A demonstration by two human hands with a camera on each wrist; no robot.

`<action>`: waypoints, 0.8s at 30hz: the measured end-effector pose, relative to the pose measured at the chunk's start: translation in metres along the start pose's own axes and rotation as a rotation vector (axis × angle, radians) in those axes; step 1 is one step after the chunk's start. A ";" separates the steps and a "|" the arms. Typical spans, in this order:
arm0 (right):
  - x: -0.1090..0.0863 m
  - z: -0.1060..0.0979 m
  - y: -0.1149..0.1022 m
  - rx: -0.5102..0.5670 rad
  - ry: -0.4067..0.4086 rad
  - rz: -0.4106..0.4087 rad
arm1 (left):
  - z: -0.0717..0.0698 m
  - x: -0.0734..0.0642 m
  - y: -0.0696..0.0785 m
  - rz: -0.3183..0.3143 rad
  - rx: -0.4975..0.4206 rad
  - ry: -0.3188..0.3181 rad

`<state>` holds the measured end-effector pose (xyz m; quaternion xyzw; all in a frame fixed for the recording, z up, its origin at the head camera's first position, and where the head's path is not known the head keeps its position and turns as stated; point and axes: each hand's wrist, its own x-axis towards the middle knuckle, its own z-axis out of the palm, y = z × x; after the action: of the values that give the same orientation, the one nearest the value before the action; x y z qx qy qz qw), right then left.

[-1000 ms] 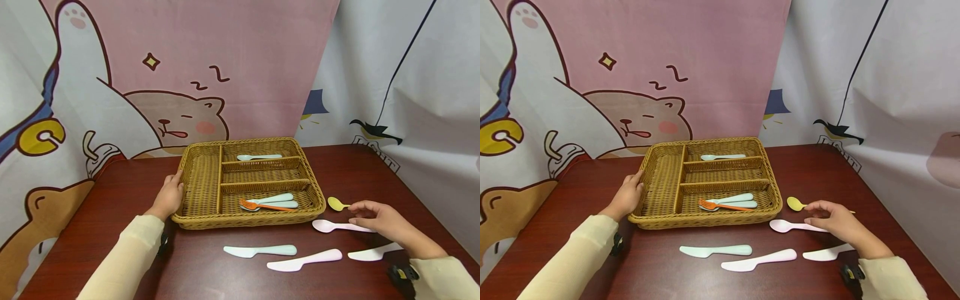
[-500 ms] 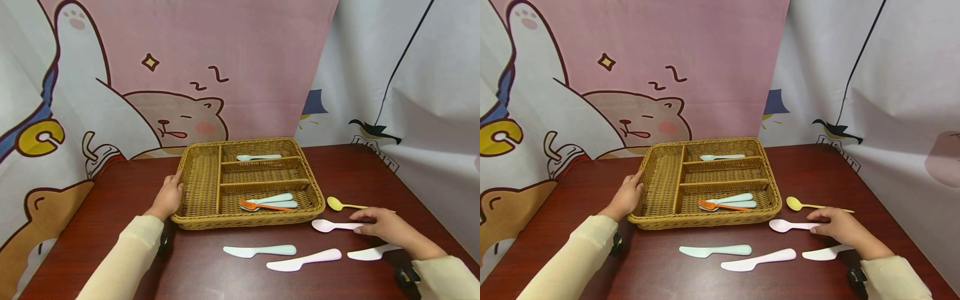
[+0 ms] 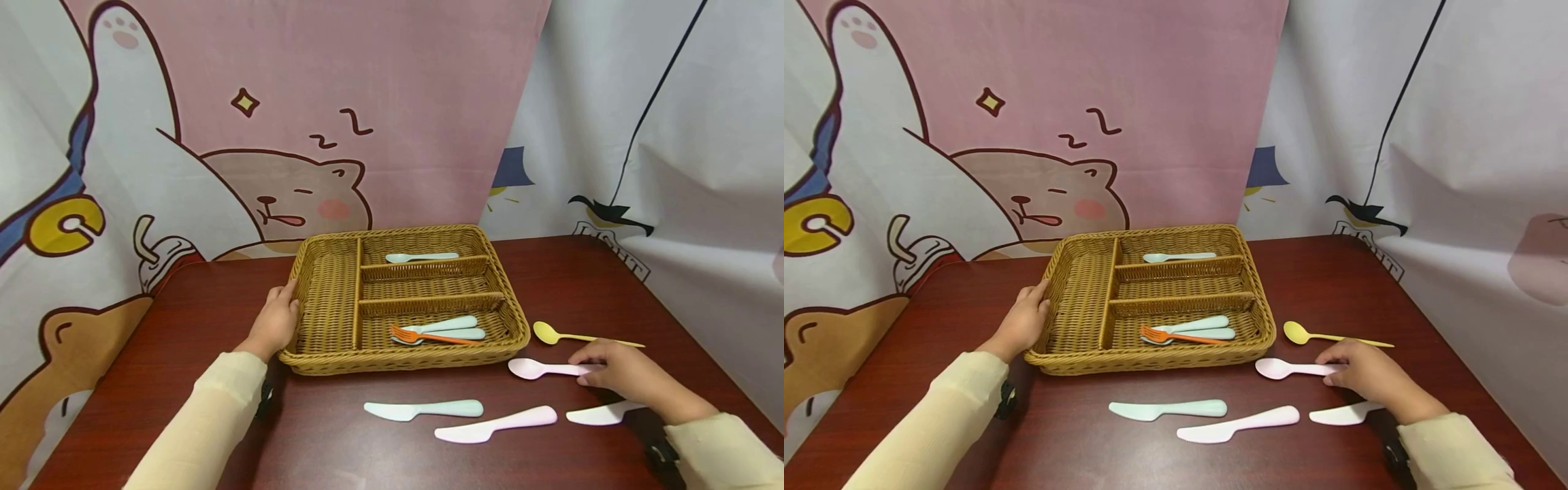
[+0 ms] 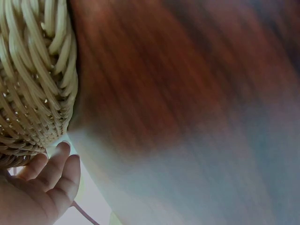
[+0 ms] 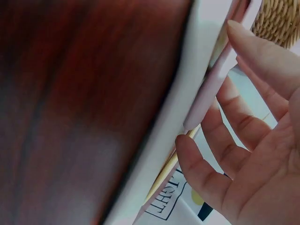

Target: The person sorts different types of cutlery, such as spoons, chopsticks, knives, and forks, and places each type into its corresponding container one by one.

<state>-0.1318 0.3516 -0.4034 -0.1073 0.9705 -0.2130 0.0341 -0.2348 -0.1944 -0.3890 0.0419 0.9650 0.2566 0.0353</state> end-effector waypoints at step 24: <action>-0.007 0.002 0.002 -0.092 0.059 -0.103 | 0.001 0.000 0.000 0.003 0.003 0.002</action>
<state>-0.1255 0.3538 -0.4062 -0.1523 0.9731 -0.1726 -0.0107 -0.2346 -0.1942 -0.3896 0.0430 0.9653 0.2553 0.0337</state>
